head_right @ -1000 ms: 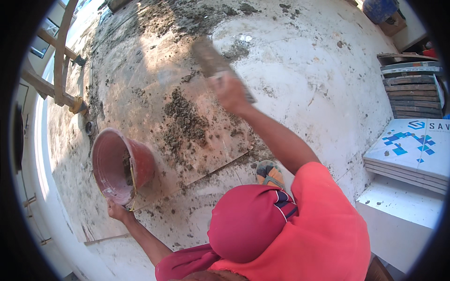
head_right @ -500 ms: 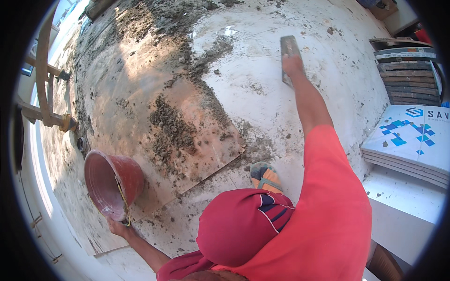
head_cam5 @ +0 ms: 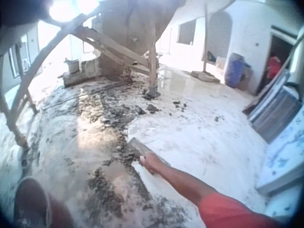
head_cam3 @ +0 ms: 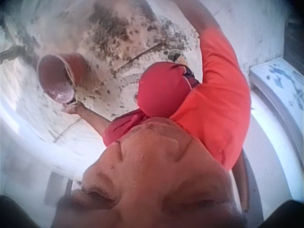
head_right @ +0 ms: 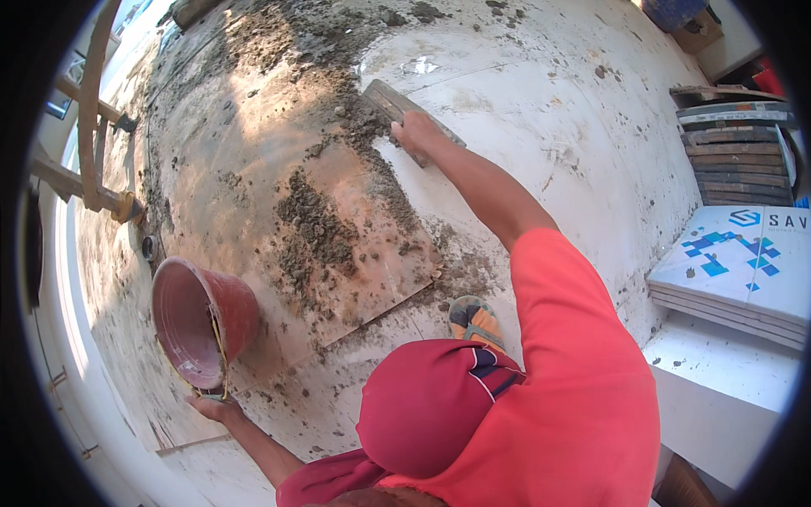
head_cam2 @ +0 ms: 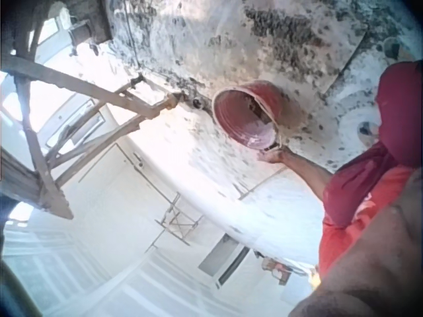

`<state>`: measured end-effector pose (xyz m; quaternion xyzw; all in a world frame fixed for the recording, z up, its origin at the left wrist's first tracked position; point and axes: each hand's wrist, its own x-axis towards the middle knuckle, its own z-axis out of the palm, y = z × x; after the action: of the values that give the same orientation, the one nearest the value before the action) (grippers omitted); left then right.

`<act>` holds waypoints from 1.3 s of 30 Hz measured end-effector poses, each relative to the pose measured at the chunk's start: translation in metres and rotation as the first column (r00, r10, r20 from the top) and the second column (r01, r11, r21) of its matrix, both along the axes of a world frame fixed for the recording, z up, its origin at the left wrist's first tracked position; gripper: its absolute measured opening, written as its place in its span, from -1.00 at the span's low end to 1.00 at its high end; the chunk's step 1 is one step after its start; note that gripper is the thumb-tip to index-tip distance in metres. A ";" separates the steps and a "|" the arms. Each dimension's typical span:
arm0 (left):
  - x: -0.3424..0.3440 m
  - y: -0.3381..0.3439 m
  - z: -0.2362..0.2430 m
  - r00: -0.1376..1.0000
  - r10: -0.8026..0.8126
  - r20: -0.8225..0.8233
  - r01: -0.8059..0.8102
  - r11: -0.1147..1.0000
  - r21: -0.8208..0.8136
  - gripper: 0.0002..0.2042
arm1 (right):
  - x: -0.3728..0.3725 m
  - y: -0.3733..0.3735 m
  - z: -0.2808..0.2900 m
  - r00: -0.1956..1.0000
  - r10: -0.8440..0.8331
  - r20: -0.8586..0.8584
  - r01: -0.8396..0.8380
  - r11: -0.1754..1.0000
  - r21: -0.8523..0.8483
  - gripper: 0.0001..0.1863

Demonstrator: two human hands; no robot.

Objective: The person applies mortar to a floor surface using a trowel, spreading it evenly and occasionally scooping more from a bucket.

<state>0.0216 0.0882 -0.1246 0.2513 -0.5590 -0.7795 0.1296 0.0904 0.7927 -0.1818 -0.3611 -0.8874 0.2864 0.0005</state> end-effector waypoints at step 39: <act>0.091 0.228 -0.085 0.521 -0.543 0.659 0.505 -0.427 -0.750 -0.01 | -0.008 -0.168 0.015 0.628 0.749 0.212 -0.772 0.565 0.291 -0.56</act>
<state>0.1130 0.3167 -0.2094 -0.2392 -0.9569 -0.0988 -0.1314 0.0821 0.6246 -0.1669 0.0535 -0.9914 0.0820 -0.0863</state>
